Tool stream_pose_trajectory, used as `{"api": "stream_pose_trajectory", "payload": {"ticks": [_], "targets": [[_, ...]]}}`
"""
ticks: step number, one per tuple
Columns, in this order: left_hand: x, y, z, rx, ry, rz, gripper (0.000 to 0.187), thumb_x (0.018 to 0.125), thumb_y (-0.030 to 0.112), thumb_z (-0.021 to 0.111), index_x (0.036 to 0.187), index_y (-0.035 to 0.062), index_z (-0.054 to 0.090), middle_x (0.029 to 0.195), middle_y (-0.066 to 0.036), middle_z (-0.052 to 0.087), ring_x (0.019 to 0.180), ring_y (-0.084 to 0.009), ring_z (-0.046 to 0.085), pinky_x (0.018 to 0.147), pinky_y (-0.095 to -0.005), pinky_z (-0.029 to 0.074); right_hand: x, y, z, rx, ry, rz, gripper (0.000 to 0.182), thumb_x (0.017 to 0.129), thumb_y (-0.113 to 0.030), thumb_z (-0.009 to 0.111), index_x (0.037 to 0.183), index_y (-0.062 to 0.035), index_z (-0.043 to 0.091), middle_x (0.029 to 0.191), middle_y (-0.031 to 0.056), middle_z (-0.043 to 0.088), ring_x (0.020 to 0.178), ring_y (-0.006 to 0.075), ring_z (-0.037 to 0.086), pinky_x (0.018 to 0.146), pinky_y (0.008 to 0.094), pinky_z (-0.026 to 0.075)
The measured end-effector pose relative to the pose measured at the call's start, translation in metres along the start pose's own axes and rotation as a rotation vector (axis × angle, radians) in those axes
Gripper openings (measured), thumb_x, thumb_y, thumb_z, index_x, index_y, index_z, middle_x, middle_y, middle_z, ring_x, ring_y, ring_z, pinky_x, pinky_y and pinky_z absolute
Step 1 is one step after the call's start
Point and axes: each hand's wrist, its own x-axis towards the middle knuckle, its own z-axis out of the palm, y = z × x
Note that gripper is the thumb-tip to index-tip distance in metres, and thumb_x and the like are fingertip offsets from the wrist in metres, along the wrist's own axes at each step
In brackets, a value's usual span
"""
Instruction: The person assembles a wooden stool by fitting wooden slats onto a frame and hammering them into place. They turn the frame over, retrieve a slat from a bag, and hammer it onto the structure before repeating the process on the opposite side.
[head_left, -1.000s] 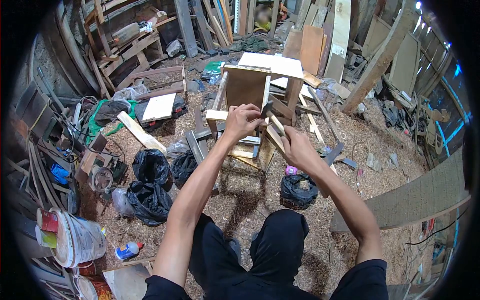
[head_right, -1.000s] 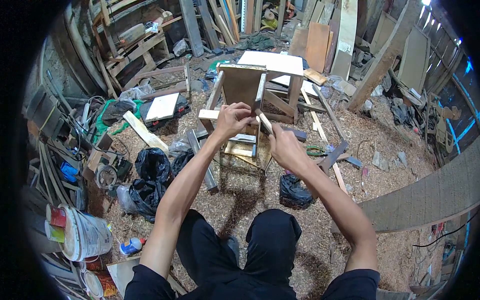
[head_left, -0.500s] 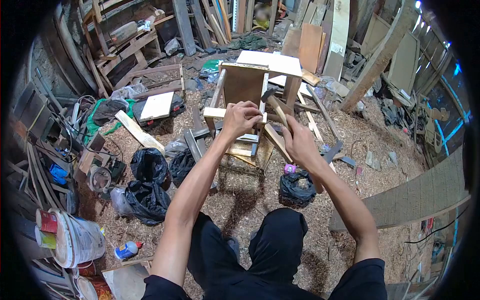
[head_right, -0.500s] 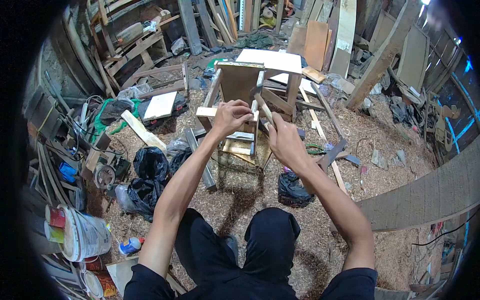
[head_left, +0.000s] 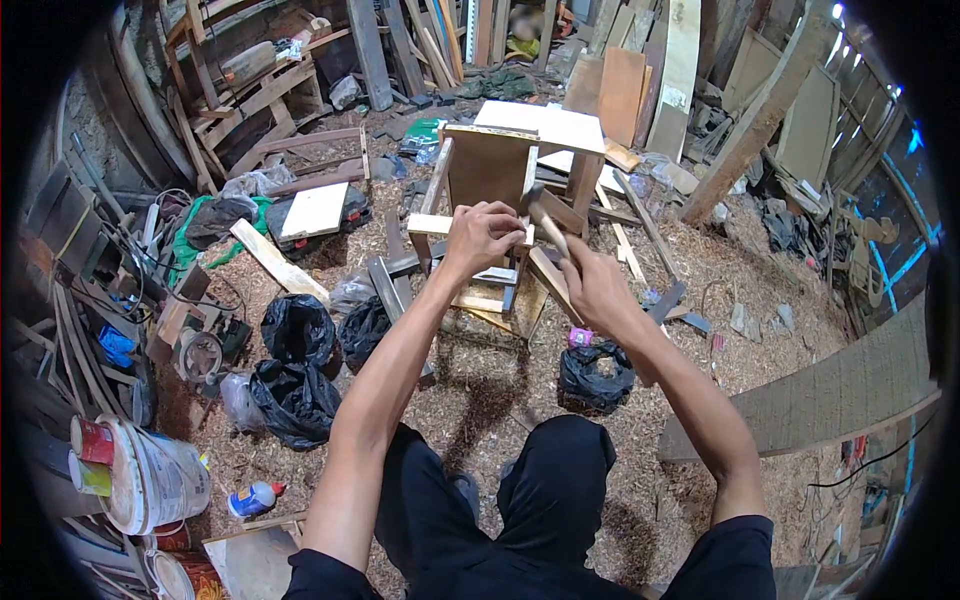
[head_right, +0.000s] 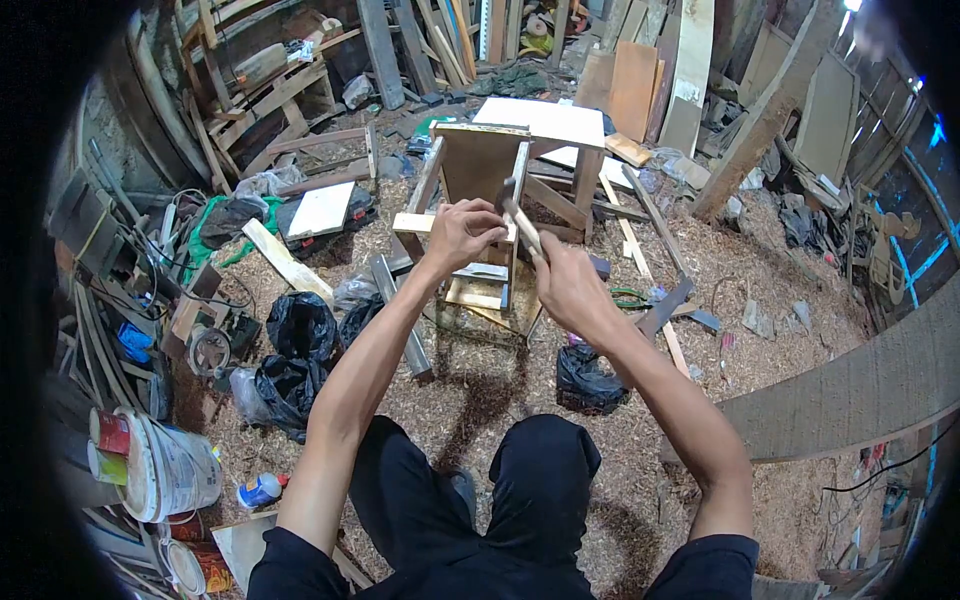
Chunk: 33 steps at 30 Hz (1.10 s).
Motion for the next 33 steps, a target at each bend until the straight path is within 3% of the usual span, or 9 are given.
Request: {"api": "stream_pose_trajectory", "payload": {"ticks": [3, 7, 11, 16, 19, 22, 24, 27, 33], "targets": [[0.0, 0.001, 0.0, -0.033, -0.008, 0.007, 0.023, 0.078, 0.032, 0.073, 0.086, 0.0111, 0.074, 0.093, 0.003, 0.067, 0.086, -0.018, 0.06, 0.084, -0.0344, 0.036, 0.001, -0.007, 0.003, 0.112, 0.224, -0.052, 0.018, 0.092, -0.009, 0.05, 0.099, 0.0074, 0.05, 0.077, 0.0355, 0.058, 0.078, 0.0527, 0.057, 0.067, 0.0541, 0.045], [0.001, -0.004, 0.002, -0.026, -0.001, 0.006, 0.022, 0.077, 0.031, 0.074, 0.085, 0.0105, 0.075, 0.091, 0.001, 0.068, 0.083, -0.0177, 0.061, 0.081, -0.0337, 0.039, 0.001, 0.012, 0.007, -0.034, 0.0, -0.024, 0.018, 0.093, -0.01, 0.049, 0.101, 0.0061, 0.048, 0.077, 0.034, 0.058, 0.078, 0.0528, 0.057, 0.068, 0.0553, 0.043], [0.006, -0.004, 0.003, -0.054, 0.041, 0.069, 0.021, 0.076, 0.028, 0.075, 0.082, 0.0071, 0.074, 0.088, -0.001, 0.068, 0.078, -0.0194, 0.062, 0.073, -0.0338, 0.045, -0.002, -0.005, 0.004, 0.075, 0.196, 0.0, 0.019, 0.093, -0.011, 0.048, 0.101, 0.0067, 0.048, 0.076, 0.035, 0.058, 0.077, 0.0522, 0.058, 0.07, 0.0559, 0.043], [0.004, -0.003, -0.001, -0.006, 0.059, 0.066, 0.019, 0.075, 0.024, 0.075, 0.08, 0.0057, 0.072, 0.088, -0.002, 0.068, 0.08, -0.0199, 0.063, 0.076, -0.0325, 0.047, 0.002, 0.012, 0.009, 0.006, 0.041, 0.007, 0.02, 0.093, -0.01, 0.049, 0.102, 0.0067, 0.051, 0.076, 0.0337, 0.058, 0.077, 0.0512, 0.058, 0.068, 0.054, 0.044], [0.005, -0.002, -0.006, -0.109, -0.043, -0.008, 0.022, 0.08, 0.027, 0.071, 0.085, 0.0058, 0.071, 0.088, -0.003, 0.068, 0.083, -0.0214, 0.063, 0.082, -0.0335, 0.045, 0.002, -0.001, -0.002, 0.037, 0.094, 0.035, 0.021, 0.093, -0.01, 0.05, 0.103, 0.0072, 0.052, 0.077, 0.0336, 0.059, 0.077, 0.051, 0.059, 0.068, 0.053, 0.045], [0.0, -0.015, -0.015, 0.186, 0.079, 0.053, 0.024, 0.088, 0.03, 0.06, 0.09, 0.0078, 0.069, 0.088, -0.005, 0.067, 0.086, -0.0241, 0.063, 0.082, -0.0364, 0.044, 0.004, -0.003, -0.004, 0.062, 0.165, 0.025, 0.023, 0.092, -0.01, 0.051, 0.108, 0.0075, 0.053, 0.079, 0.0342, 0.059, 0.079, 0.0503, 0.059, 0.068, 0.0519, 0.046], [-0.002, -0.025, -0.022, 0.55, -0.184, -0.014, 0.027, 0.094, 0.031, 0.049, 0.092, 0.0105, 0.067, 0.09, -0.006, 0.066, 0.091, -0.025, 0.063, 0.083, -0.0382, 0.042, 0.003, -0.001, -0.002, 0.087, 0.207, 0.018, 0.025, 0.093, -0.012, 0.05, 0.109, 0.0072, 0.053, 0.08, 0.0341, 0.06, 0.08, 0.0501, 0.059, 0.07, 0.0524, 0.045], [0.0, -0.026, -0.02, 0.493, -0.17, 0.047, 0.033, 0.096, 0.029, 0.045, 0.081, 0.0086, 0.066, 0.082, -0.01, 0.067, 0.081, -0.0297, 0.064, 0.073, -0.0419, 0.047, 0.001, 0.014, 0.01, -0.055, 0.029, 0.075, 0.027, 0.094, -0.014, 0.049, 0.111, 0.0065, 0.053, 0.082, 0.0334, 0.06, 0.082, 0.05, 0.059, 0.071, 0.0525, 0.045], [0.001, -0.028, -0.017, 0.397, -0.086, 0.011, 0.039, 0.096, 0.03, 0.045, 0.072, 0.0061, 0.064, 0.072, -0.014, 0.066, 0.068, -0.0345, 0.064, 0.064, -0.0457, 0.05, 0.003, -0.003, -0.005, 0.095, 0.105, 0.156, 0.026, 0.094, -0.015, 0.049, 0.111, 0.0036, 0.054, 0.082, 0.0329, 0.061, 0.081, 0.0495, 0.06, 0.071, 0.052, 0.045]]}}
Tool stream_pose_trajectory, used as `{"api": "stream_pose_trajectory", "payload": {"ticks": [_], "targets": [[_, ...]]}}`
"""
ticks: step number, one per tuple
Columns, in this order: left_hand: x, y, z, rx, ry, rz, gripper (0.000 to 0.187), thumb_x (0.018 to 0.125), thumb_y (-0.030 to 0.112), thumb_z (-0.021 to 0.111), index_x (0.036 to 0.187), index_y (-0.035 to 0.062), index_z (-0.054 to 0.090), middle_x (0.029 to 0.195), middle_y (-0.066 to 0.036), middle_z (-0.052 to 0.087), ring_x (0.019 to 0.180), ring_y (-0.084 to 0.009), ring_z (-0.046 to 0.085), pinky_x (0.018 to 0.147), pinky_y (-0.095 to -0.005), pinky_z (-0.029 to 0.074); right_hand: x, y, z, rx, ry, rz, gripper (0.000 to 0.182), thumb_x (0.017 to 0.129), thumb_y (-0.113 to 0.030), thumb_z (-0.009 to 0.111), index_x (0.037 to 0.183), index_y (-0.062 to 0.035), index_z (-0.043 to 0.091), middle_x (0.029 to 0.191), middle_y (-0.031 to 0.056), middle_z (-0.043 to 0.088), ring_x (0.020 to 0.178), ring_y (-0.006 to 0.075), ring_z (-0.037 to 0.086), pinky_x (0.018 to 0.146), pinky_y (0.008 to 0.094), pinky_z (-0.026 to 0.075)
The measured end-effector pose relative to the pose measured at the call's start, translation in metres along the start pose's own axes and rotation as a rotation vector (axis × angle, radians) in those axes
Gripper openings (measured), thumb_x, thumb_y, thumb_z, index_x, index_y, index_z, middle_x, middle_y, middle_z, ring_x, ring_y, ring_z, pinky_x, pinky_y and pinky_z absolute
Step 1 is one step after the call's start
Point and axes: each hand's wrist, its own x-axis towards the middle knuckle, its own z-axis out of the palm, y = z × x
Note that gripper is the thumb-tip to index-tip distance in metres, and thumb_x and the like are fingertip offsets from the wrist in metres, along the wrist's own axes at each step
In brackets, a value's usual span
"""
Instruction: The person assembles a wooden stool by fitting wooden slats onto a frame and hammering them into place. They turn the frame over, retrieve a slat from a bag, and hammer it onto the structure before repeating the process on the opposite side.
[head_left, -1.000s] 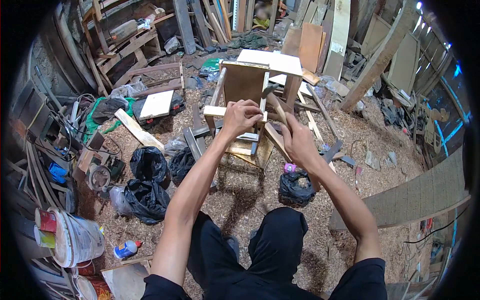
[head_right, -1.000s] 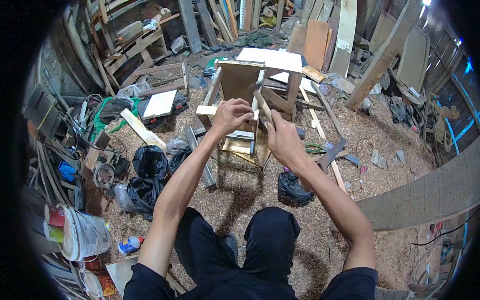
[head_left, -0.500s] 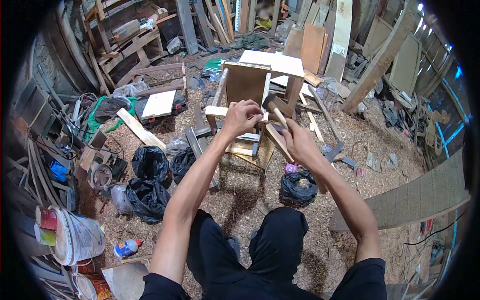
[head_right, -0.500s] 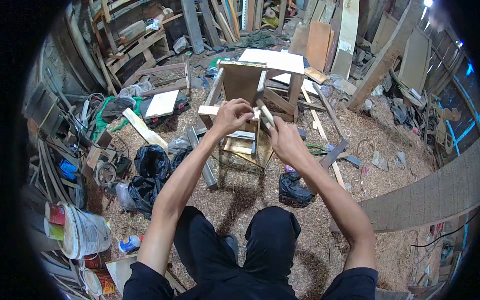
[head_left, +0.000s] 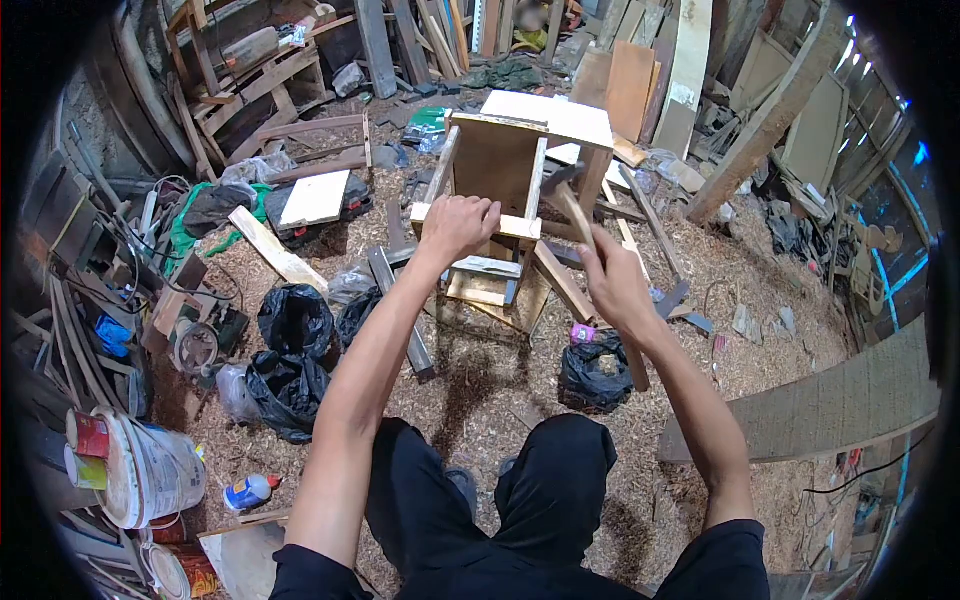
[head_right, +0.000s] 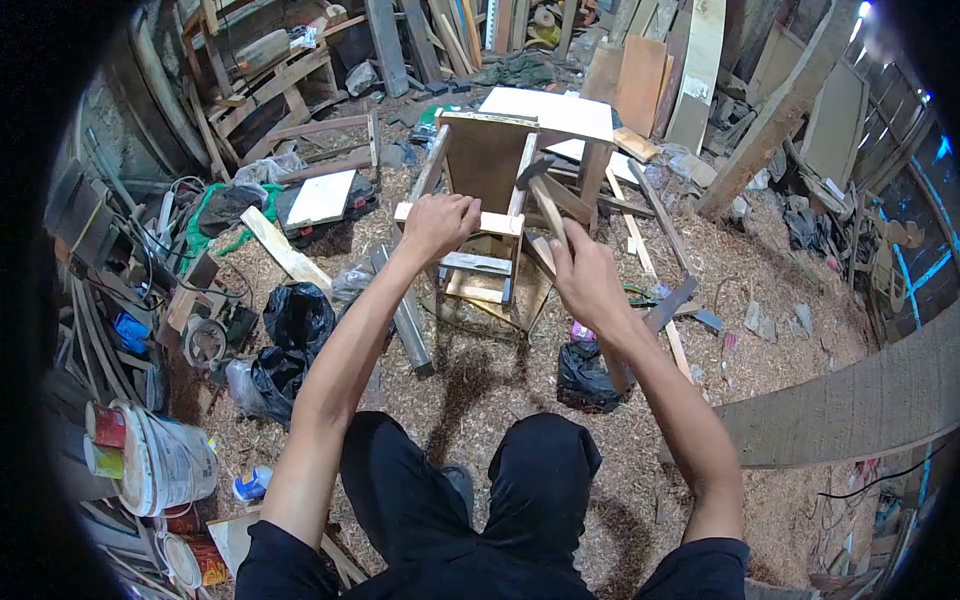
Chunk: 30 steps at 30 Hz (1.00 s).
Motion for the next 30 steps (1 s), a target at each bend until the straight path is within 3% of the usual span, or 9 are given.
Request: {"api": "stream_pose_trajectory", "payload": {"ticks": [7, 9, 13, 15, 17, 20, 24, 28, 30], "targets": [[0.002, -0.001, -0.005, 0.009, -0.1, -0.056, 0.04, 0.095, 0.034, 0.045, 0.076, 0.007, 0.066, 0.074, -0.016, 0.067, 0.067, -0.0346, 0.065, 0.063, -0.045, 0.052, 0.004, 0.021, 0.011, -0.151, -0.071, -0.128, 0.025, 0.094, -0.014, 0.049, 0.11, 0.0046, 0.052, 0.079, 0.0337, 0.059, 0.082, 0.0516, 0.058, 0.072, 0.0552, 0.045], [0.002, -0.002, -0.003, 0.004, -0.083, -0.049, 0.04, 0.095, 0.034, 0.044, 0.075, 0.0071, 0.066, 0.074, -0.016, 0.067, 0.068, -0.0344, 0.065, 0.063, -0.0451, 0.052, 0.0, 0.006, 0.006, -0.017, 0.016, -0.026, 0.02, 0.093, -0.012, 0.048, 0.104, 0.005, 0.051, 0.08, 0.0347, 0.058, 0.083, 0.0527, 0.057, 0.073, 0.0562, 0.043], [0.001, -0.003, 0.001, -0.008, -0.035, -0.023, 0.041, 0.095, 0.034, 0.044, 0.076, 0.0071, 0.066, 0.074, -0.016, 0.067, 0.068, -0.0344, 0.065, 0.063, -0.0452, 0.052, -0.001, 0.031, 0.022, -0.075, -0.035, -0.188, 0.02, 0.093, -0.011, 0.049, 0.106, 0.0048, 0.05, 0.077, 0.0342, 0.058, 0.079, 0.0523, 0.057, 0.068, 0.0552, 0.042], [0.002, -0.004, -0.001, -0.011, -0.087, -0.059, 0.041, 0.095, 0.035, 0.044, 0.076, 0.0066, 0.066, 0.074, -0.016, 0.067, 0.068, -0.0351, 0.065, 0.063, -0.0457, 0.052, 0.0, 0.026, 0.017, -0.093, -0.037, -0.185, 0.02, 0.094, -0.011, 0.049, 0.107, 0.0046, 0.05, 0.076, 0.0339, 0.058, 0.078, 0.0527, 0.057, 0.068, 0.0554, 0.042], [0.004, -0.002, -0.004, -0.015, -0.109, -0.084, 0.042, 0.094, 0.036, 0.044, 0.075, 0.0061, 0.068, 0.074, -0.017, 0.068, 0.069, -0.0354, 0.066, 0.065, -0.0463, 0.052, -0.001, -0.001, 0.005, -0.044, -0.094, 0.012, 0.019, 0.093, -0.01, 0.048, 0.105, 0.0052, 0.049, 0.076, 0.0345, 0.057, 0.078, 0.054, 0.056, 0.071, 0.0567, 0.042], [0.004, 0.002, -0.007, -0.023, -0.138, -0.104, 0.043, 0.094, 0.036, 0.044, 0.075, 0.0061, 0.068, 0.075, -0.017, 0.068, 0.068, -0.0358, 0.066, 0.065, -0.0463, 0.052, -0.003, -0.003, 0.013, 0.037, 0.095, -0.104, 0.021, 0.093, -0.011, 0.048, 0.106, 0.0057, 0.05, 0.076, 0.0346, 0.058, 0.078, 0.0536, 0.056, 0.071, 0.0565, 0.042], [0.003, -0.002, -0.004, -0.009, -0.1, -0.079, 0.043, 0.095, 0.036, 0.043, 0.076, 0.0073, 0.068, 0.074, -0.017, 0.068, 0.067, -0.0353, 0.065, 0.064, -0.0454, 0.052, 0.001, 0.021, 0.021, -0.111, -0.098, -0.167, 0.024, 0.094, -0.012, 0.049, 0.111, 0.0052, 0.05, 0.079, 0.0348, 0.059, 0.079, 0.0522, 0.057, 0.067, 0.0545, 0.044], [0.003, -0.003, -0.005, -0.015, -0.117, -0.087, 0.043, 0.095, 0.036, 0.043, 0.076, 0.0075, 0.068, 0.074, -0.016, 0.067, 0.067, -0.0349, 0.065, 0.063, -0.0452, 0.052, -0.004, -0.005, 0.016, 0.071, 0.104, -0.086, 0.024, 0.093, -0.012, 0.049, 0.11, 0.0057, 0.05, 0.08, 0.0347, 0.059, 0.08, 0.0538, 0.057, 0.069, 0.0563, 0.043], [0.002, -0.002, -0.004, 0.0, -0.098, -0.076, 0.043, 0.095, 0.036, 0.043, 0.077, 0.0081, 0.069, 0.074, -0.016, 0.067, 0.067, -0.0345, 0.066, 0.063, -0.045, 0.052, -0.001, 0.013, 0.024, -0.024, 0.019, -0.112, 0.024, 0.093, -0.011, 0.05, 0.11, 0.0056, 0.05, 0.079, 0.0339, 0.059, 0.08, 0.0534, 0.057, 0.069, 0.0553, 0.043]]}}
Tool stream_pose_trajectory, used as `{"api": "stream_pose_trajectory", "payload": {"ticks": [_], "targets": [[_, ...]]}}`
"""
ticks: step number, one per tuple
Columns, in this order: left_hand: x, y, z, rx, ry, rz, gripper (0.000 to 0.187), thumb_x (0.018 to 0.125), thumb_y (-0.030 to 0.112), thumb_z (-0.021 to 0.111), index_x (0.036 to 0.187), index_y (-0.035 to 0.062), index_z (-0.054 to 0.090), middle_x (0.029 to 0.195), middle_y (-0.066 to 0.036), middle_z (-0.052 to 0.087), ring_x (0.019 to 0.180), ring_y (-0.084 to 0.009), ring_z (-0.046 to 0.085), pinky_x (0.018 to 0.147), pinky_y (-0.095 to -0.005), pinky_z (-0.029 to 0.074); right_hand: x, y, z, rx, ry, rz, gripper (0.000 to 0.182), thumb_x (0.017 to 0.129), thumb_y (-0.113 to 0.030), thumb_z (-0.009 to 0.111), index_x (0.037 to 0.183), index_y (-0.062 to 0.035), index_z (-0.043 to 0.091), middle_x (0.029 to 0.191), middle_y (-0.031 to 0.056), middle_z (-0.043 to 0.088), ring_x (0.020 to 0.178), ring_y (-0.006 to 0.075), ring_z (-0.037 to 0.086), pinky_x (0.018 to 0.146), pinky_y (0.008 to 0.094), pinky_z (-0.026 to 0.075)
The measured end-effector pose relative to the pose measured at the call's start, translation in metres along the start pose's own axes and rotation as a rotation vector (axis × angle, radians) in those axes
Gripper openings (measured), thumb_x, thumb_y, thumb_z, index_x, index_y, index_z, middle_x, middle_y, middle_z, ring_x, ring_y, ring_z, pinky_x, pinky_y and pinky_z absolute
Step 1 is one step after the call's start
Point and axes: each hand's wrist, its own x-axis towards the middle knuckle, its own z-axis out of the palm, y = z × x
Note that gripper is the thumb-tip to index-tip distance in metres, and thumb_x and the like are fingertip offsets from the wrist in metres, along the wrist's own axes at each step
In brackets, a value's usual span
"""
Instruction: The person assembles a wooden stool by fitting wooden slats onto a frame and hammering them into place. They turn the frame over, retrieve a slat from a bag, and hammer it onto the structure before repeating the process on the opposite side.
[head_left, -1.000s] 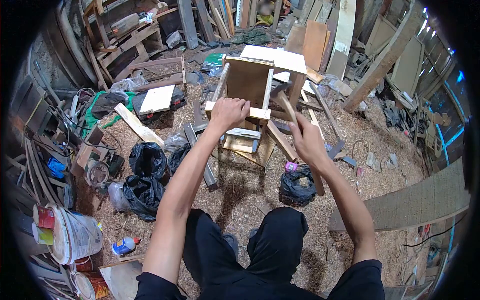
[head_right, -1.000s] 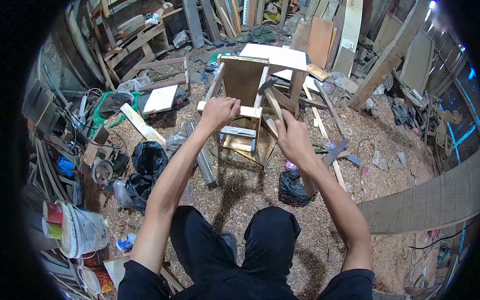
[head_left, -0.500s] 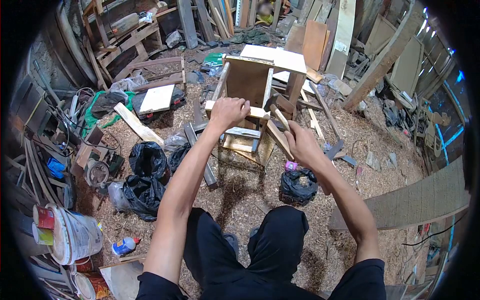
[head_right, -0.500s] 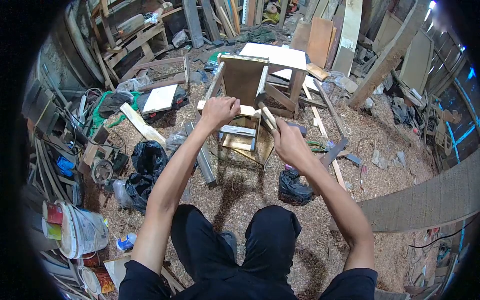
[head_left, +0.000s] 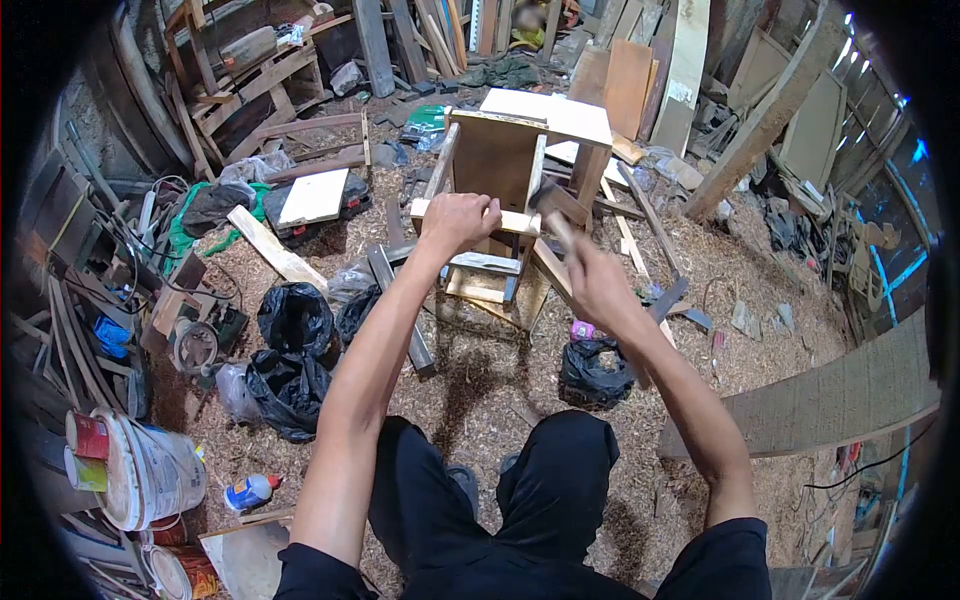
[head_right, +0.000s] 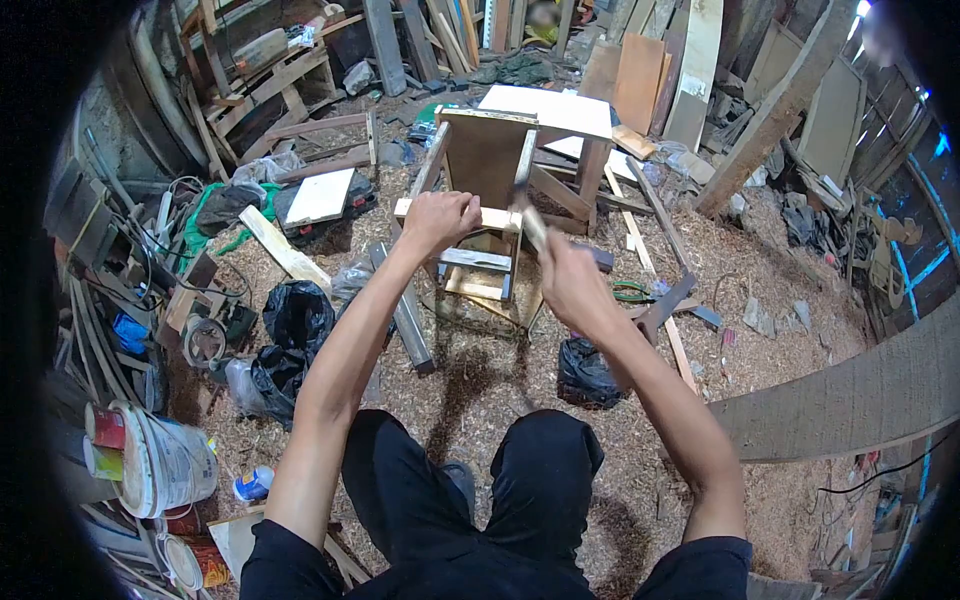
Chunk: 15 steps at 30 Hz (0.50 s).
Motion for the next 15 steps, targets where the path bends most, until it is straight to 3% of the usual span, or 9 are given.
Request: {"api": "stream_pose_trajectory", "payload": {"ticks": [2, 6, 9, 10, 14, 15], "targets": [[-0.001, -0.001, 0.0, -0.009, -0.024, -0.007, 0.043, 0.095, 0.036, 0.043, 0.077, 0.0082, 0.069, 0.074, -0.016, 0.068, 0.067, -0.0344, 0.066, 0.063, -0.045, 0.052, 0.004, 0.006, -0.004, -0.14, -0.12, -0.037, 0.022, 0.093, -0.01, 0.05, 0.108, 0.006, 0.051, 0.075, 0.0333, 0.059, 0.077, 0.0527, 0.058, 0.066, 0.0528, 0.045], [0.002, -0.001, 0.0, 0.016, -0.025, -0.013, 0.042, 0.095, 0.037, 0.043, 0.076, 0.0094, 0.069, 0.074, -0.015, 0.068, 0.068, -0.0338, 0.066, 0.063, -0.0445, 0.052, 0.005, -0.02, -0.014, 0.047, 0.088, -0.038, 0.017, 0.093, -0.007, 0.047, 0.103, 0.006, 0.051, 0.072, 0.0359, 0.056, 0.073, 0.053, 0.057, 0.061, 0.0523, 0.046], [0.001, -0.002, 0.001, -0.011, -0.008, -0.009, 0.043, 0.095, 0.037, 0.043, 0.075, 0.009, 0.069, 0.073, -0.016, 0.067, 0.067, -0.0342, 0.066, 0.062, -0.0449, 0.051, 0.002, -0.015, -0.007, 0.033, -0.057, 0.101, 0.018, 0.094, -0.009, 0.048, 0.105, 0.0056, 0.051, 0.074, 0.0344, 0.057, 0.074, 0.0519, 0.057, 0.062, 0.0522, 0.044], [0.001, -0.003, 0.0, -0.01, -0.005, -0.011, 0.043, 0.095, 0.037, 0.043, 0.075, 0.009, 0.069, 0.073, -0.016, 0.067, 0.067, -0.0342, 0.066, 0.062, -0.0449, 0.051, 0.001, -0.001, 0.003, -0.129, -0.042, -0.071, 0.02, 0.094, -0.01, 0.047, 0.108, 0.0054, 0.05, 0.075, 0.0346, 0.057, 0.072, 0.0502, 0.059, 0.063, 0.0531, 0.044], [0.002, -0.004, 0.0, -0.01, -0.026, -0.006, 0.045, 0.095, 0.038, 0.042, 0.075, 0.0074, 0.068, 0.072, -0.017, 0.067, 0.067, -0.0349, 0.066, 0.062, -0.0456, 0.051, 0.001, -0.01, -0.007, -0.056, -0.072, -0.034, 0.021, 0.094, -0.01, 0.047, 0.107, 0.005, 0.05, 0.074, 0.036, 0.057, 0.074, 0.0519, 0.058, 0.067, 0.0559, 0.043], [0.002, -0.003, -0.001, -0.023, -0.044, -0.008, 0.045, 0.095, 0.038, 0.042, 0.075, 0.0066, 0.068, 0.072, -0.018, 0.067, 0.067, -0.0352, 0.065, 0.062, -0.0459, 0.051, 0.0, -0.02, -0.011, 0.02, 0.002, 0.015, 0.021, 0.094, -0.011, 0.047, 0.107, 0.005, 0.05, 0.074, 0.0361, 0.057, 0.074, 0.052, 0.058, 0.068, 0.0568, 0.043]]}}
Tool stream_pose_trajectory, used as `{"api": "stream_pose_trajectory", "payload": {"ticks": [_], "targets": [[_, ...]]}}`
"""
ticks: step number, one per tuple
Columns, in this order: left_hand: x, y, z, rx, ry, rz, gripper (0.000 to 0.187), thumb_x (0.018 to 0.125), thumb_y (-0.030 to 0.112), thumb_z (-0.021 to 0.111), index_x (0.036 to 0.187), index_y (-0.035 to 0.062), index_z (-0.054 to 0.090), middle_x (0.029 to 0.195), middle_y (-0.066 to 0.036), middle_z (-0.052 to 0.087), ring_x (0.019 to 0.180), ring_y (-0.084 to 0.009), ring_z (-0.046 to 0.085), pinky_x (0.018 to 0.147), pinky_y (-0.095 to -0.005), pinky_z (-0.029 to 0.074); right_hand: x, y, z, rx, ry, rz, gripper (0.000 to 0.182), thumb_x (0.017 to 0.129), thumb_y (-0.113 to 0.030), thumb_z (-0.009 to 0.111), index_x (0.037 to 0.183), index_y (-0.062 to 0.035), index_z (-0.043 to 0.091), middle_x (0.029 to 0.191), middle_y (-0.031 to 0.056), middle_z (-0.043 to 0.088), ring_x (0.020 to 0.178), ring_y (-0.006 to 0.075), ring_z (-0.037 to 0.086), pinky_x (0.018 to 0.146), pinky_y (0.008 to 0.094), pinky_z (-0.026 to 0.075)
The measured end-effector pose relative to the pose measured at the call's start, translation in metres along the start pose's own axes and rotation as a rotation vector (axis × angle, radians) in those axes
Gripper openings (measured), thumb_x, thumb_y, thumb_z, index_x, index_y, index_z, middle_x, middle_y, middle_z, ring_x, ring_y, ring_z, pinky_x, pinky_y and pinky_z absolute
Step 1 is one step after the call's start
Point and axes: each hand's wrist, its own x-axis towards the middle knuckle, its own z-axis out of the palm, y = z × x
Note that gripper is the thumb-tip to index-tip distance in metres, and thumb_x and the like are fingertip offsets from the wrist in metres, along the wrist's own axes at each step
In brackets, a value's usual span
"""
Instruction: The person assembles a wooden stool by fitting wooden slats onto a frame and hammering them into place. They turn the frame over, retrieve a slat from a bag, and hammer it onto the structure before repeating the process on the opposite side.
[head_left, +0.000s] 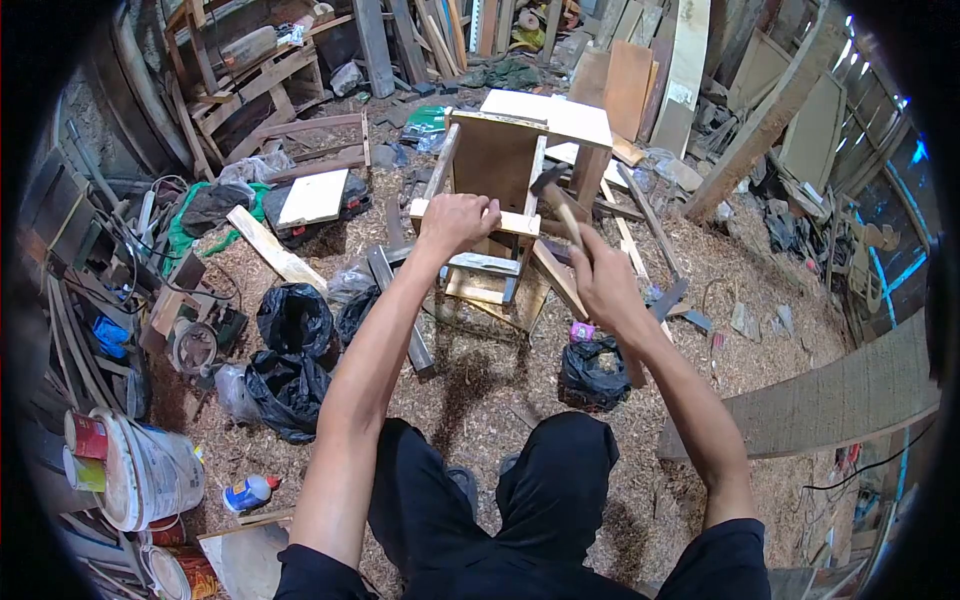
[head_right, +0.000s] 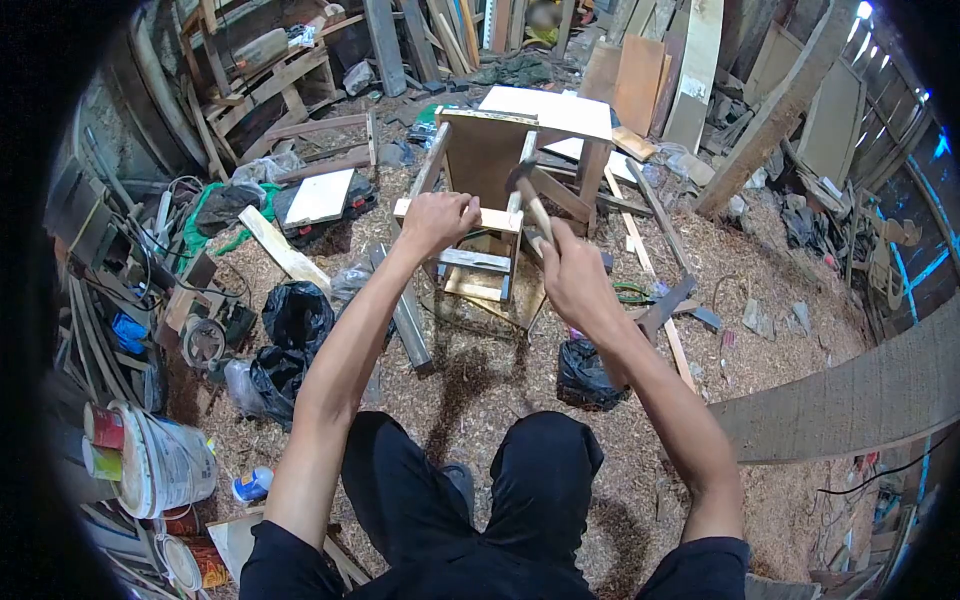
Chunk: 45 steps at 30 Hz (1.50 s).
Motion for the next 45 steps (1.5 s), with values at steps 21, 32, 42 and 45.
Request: {"api": "stream_pose_trajectory", "payload": {"ticks": [21, 32, 42, 45], "targets": [[0.001, -0.002, 0.002, 0.042, 0.044, 0.024, 0.045, 0.094, 0.036, 0.043, 0.074, 0.0047, 0.067, 0.071, -0.018, 0.066, 0.066, -0.036, 0.065, 0.062, -0.0458, 0.052, 0.003, 0.023, 0.013, -0.007, 0.044, 0.052, 0.025, 0.094, -0.015, 0.049, 0.109, 0.0052, 0.053, 0.08, 0.0354, 0.059, 0.085, 0.0508, 0.059, 0.073, 0.0549, 0.044], [0.001, -0.006, 0.001, 0.054, 0.02, 0.018, 0.045, 0.094, 0.037, 0.043, 0.075, 0.0049, 0.067, 0.071, -0.018, 0.066, 0.067, -0.0359, 0.066, 0.063, -0.0458, 0.052, 0.0, 0.041, 0.018, -0.127, -0.037, -0.071, 0.024, 0.095, -0.013, 0.047, 0.11, 0.005, 0.052, 0.077, 0.0338, 0.06, 0.078, 0.0519, 0.059, 0.068, 0.0519, 0.047], [-0.001, -0.005, 0.004, 0.074, 0.052, 0.041, 0.044, 0.094, 0.036, 0.043, 0.072, 0.0056, 0.067, 0.069, -0.017, 0.066, 0.065, -0.0351, 0.065, 0.062, -0.0448, 0.052, 0.005, 0.017, 0.003, -0.165, -0.119, -0.059, 0.022, 0.094, -0.011, 0.049, 0.108, 0.0065, 0.052, 0.075, 0.0341, 0.059, 0.076, 0.0495, 0.06, 0.064, 0.0474, 0.049], [0.001, -0.005, 0.003, 0.082, 0.042, 0.042, 0.044, 0.094, 0.036, 0.042, 0.073, 0.0061, 0.067, 0.07, -0.017, 0.066, 0.065, -0.0348, 0.065, 0.062, -0.0446, 0.052, 0.002, -0.007, -0.008, -0.015, -0.042, 0.047, 0.024, 0.094, -0.012, 0.049, 0.109, 0.0064, 0.053, 0.08, 0.0353, 0.059, 0.081, 0.0516, 0.058, 0.07, 0.0523, 0.045]]}}
